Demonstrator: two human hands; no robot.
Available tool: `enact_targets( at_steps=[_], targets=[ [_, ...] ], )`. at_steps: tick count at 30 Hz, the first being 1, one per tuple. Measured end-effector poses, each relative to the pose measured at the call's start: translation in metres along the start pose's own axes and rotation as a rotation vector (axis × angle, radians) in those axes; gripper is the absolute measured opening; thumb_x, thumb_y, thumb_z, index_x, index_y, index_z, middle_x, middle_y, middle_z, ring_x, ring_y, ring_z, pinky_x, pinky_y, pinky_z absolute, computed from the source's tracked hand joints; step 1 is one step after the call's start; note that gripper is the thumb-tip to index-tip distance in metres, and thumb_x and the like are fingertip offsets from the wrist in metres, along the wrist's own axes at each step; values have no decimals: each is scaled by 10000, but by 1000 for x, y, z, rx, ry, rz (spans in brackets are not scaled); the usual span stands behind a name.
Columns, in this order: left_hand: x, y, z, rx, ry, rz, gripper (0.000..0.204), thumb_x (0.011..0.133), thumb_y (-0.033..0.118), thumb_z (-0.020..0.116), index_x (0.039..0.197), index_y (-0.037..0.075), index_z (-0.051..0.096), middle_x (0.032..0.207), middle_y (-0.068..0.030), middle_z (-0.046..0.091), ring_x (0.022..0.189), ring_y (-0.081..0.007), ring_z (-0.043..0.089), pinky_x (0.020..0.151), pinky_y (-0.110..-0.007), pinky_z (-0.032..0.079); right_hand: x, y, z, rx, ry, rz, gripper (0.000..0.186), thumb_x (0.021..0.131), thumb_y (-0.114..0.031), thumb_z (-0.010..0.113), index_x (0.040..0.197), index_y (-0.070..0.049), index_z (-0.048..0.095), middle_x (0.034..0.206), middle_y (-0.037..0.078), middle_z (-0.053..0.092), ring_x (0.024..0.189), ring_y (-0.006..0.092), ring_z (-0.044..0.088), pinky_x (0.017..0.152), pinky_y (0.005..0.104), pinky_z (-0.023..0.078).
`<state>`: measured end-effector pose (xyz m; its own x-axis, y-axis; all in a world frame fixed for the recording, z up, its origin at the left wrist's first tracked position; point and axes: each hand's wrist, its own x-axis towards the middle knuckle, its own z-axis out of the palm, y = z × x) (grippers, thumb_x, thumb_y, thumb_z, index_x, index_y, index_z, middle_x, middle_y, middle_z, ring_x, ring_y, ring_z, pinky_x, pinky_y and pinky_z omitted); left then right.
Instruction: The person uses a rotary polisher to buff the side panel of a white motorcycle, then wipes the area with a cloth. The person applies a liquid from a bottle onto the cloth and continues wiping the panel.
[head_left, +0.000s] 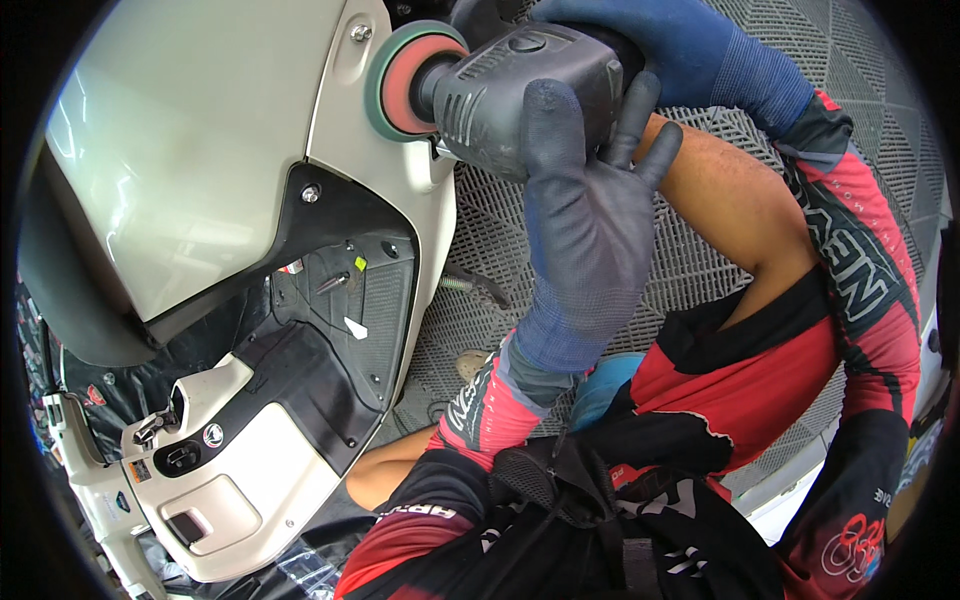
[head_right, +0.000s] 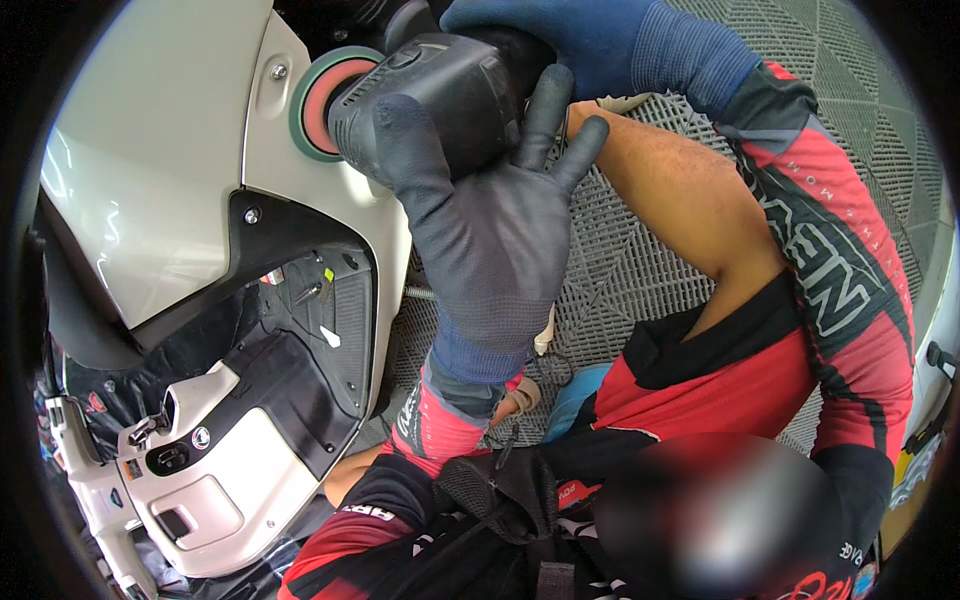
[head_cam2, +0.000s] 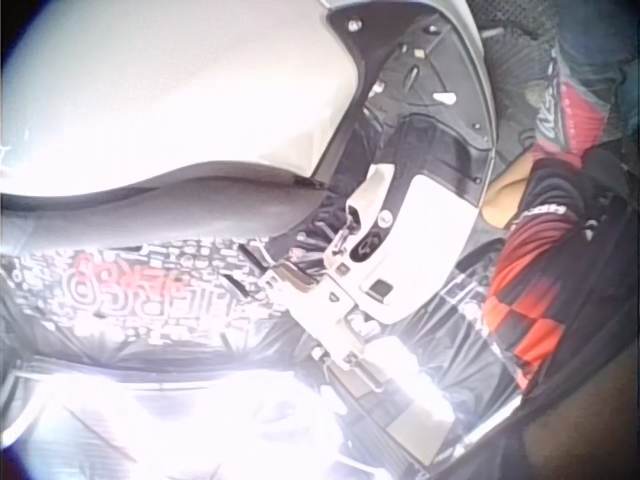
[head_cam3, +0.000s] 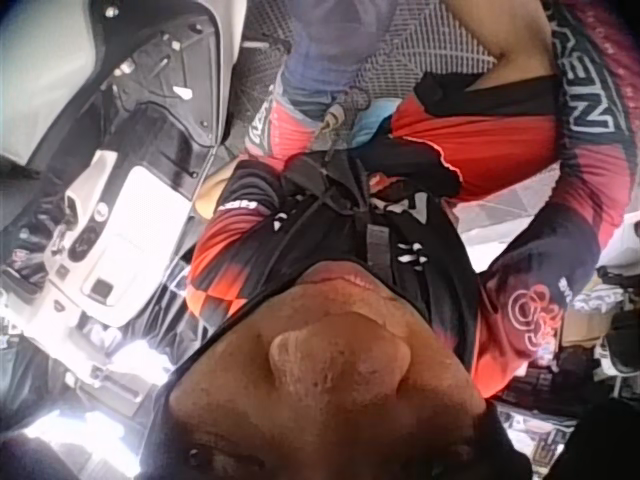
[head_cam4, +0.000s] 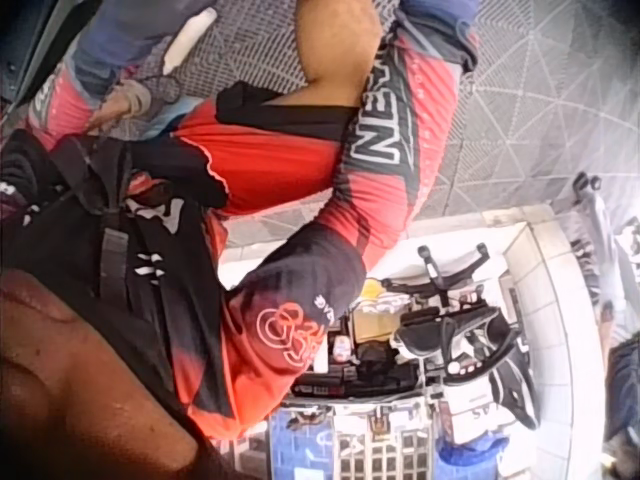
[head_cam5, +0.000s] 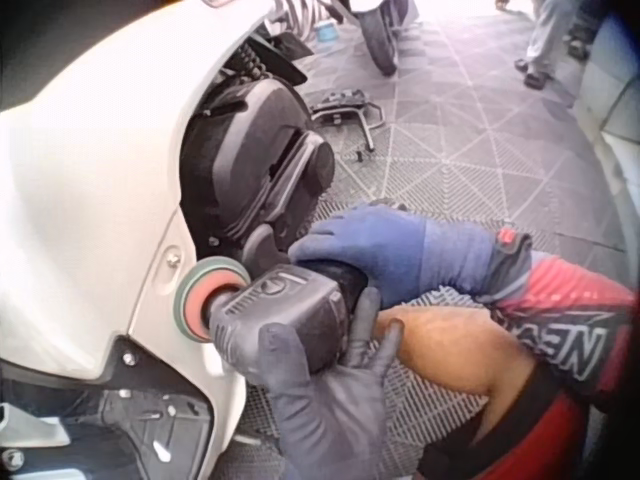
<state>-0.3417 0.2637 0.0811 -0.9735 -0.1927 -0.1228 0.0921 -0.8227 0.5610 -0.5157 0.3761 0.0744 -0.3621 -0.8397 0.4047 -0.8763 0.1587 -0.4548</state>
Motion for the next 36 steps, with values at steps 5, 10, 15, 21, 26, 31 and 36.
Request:
enact_targets(
  at_steps=[5, 10, 15, 21, 26, 31, 36],
  targets=[
    [-5, 3, 3, 11, -25, -5, 732, 1010, 475, 653, 1589, 183, 312, 1600, -42, 391, 1504, -360, 353, 1184, -606, 307, 1, -2, 1, 95, 23, -45, 691, 714, -246, 840, 1332, -116, 557, 1134, 180, 655, 1047, 414, 660, 901, 483, 547],
    [-8, 9, 15, 16, -36, -3, 777, 985, 545, 653, 1584, 183, 316, 1591, -28, 397, 1509, -358, 337, 1194, -621, 276, 6, 4, 2, 167, 21, -79, 714, 705, -226, 851, 1342, -90, 557, 1148, 193, 656, 1073, 409, 661, 906, 477, 548],
    [-7, 10, 16, 24, -21, -19, 773, 983, 553, 652, 1582, 195, 319, 1589, -19, 400, 1507, -350, 339, 1200, -626, 255, 6, -1, -3, 204, -45, -16, 727, 701, -213, 852, 1351, -77, 554, 1168, 200, 656, 1086, 411, 658, 917, 469, 546],
    [-5, 10, 15, 56, -33, -17, 687, 1013, 512, 630, 1562, 196, 364, 1574, -17, 432, 1493, -348, 363, 1195, -624, 261, 2, 11, 9, 243, 47, -100, 728, 697, -220, 855, 1341, -63, 556, 1177, 196, 658, 1091, 402, 660, 930, 457, 545],
    [-2, 8, 16, 37, -12, -36, 598, 1056, 454, 579, 1556, 191, 382, 1564, -14, 458, 1488, -354, 375, 1187, -627, 272, -2, 8, 5, 245, 18, -26, 737, 697, -221, 859, 1348, -53, 558, 1198, 193, 658, 1108, 394, 661, 941, 450, 544],
    [-1, 5, 9, 15, -55, -19, 569, 1063, 417, 580, 1553, 193, 400, 1567, -13, 465, 1494, -359, 370, 1185, -632, 266, -4, 10, 5, 246, 50, -37, 752, 700, -255, 875, 1350, -42, 561, 1232, 188, 659, 1128, 381, 662, 962, 438, 539],
    [7, 11, 6, 38, -114, -91, 557, 1058, 375, 603, 1547, 188, 414, 1560, -15, 473, 1488, -355, 386, 1184, -642, 255, -9, 16, 4, 240, 47, -12, 761, 702, -275, 880, 1355, -43, 565, 1255, 191, 659, 1144, 377, 660, 972, 435, 535]
  ],
)
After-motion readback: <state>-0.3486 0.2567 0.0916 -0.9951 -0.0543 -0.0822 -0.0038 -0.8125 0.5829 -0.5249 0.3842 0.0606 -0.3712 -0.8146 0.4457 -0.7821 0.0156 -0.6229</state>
